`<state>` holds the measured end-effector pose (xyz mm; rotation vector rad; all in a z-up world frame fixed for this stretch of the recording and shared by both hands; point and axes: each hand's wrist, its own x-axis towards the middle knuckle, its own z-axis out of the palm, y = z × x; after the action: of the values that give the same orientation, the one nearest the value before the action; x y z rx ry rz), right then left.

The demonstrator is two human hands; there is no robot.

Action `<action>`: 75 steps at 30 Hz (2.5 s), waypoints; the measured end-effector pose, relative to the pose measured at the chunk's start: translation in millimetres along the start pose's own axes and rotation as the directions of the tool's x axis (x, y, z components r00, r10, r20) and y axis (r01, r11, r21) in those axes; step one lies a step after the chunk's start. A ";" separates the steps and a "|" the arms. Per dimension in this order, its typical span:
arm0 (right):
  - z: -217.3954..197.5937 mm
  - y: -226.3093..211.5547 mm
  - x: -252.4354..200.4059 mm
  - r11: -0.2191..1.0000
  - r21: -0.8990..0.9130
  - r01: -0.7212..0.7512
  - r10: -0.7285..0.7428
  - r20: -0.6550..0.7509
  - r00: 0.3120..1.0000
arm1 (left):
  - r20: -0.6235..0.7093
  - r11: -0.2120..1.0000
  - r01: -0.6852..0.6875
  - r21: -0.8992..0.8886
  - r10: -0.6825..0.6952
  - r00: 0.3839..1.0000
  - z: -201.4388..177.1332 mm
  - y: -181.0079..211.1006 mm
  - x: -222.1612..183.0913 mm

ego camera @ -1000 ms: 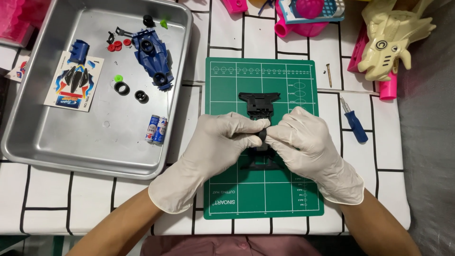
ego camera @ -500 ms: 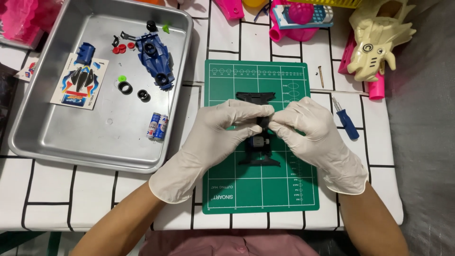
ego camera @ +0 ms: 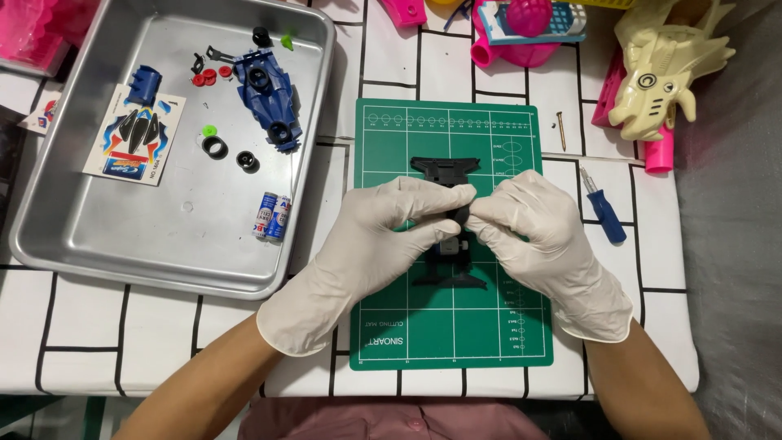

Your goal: Installing an electric motor and gears into a toy car chassis on a cutting mat.

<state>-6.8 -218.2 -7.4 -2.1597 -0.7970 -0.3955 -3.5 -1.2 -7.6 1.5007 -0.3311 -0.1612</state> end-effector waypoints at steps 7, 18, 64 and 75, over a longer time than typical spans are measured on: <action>-1.2 -13.2 7.2 0.996 0.079 -0.047 0.049 -0.028 0.998 | -0.017 0.999 -0.034 0.005 0.034 0.999 -0.6 11.5 0.4; -3.9 -25.5 12.0 0.939 0.238 -0.249 0.260 -0.014 0.966 | -0.026 1.000 0.002 -0.029 -0.002 1.000 2.4 15.6 0.1; -39.5 27.2 0.8 0.952 -0.258 0.167 -0.127 0.164 0.978 | -0.083 0.521 0.070 0.851 0.001 0.997 -120.9 52.7 24.9; -52.0 16.9 -3.0 0.897 -0.394 -0.201 0.307 0.226 0.924 | -0.356 0.017 0.384 0.923 -0.338 0.871 -212.5 20.2 43.9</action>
<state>1.1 -267.6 14.9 -2.6769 -0.6092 -0.0980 102.5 188.5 9.8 3.0141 0.0915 -0.3752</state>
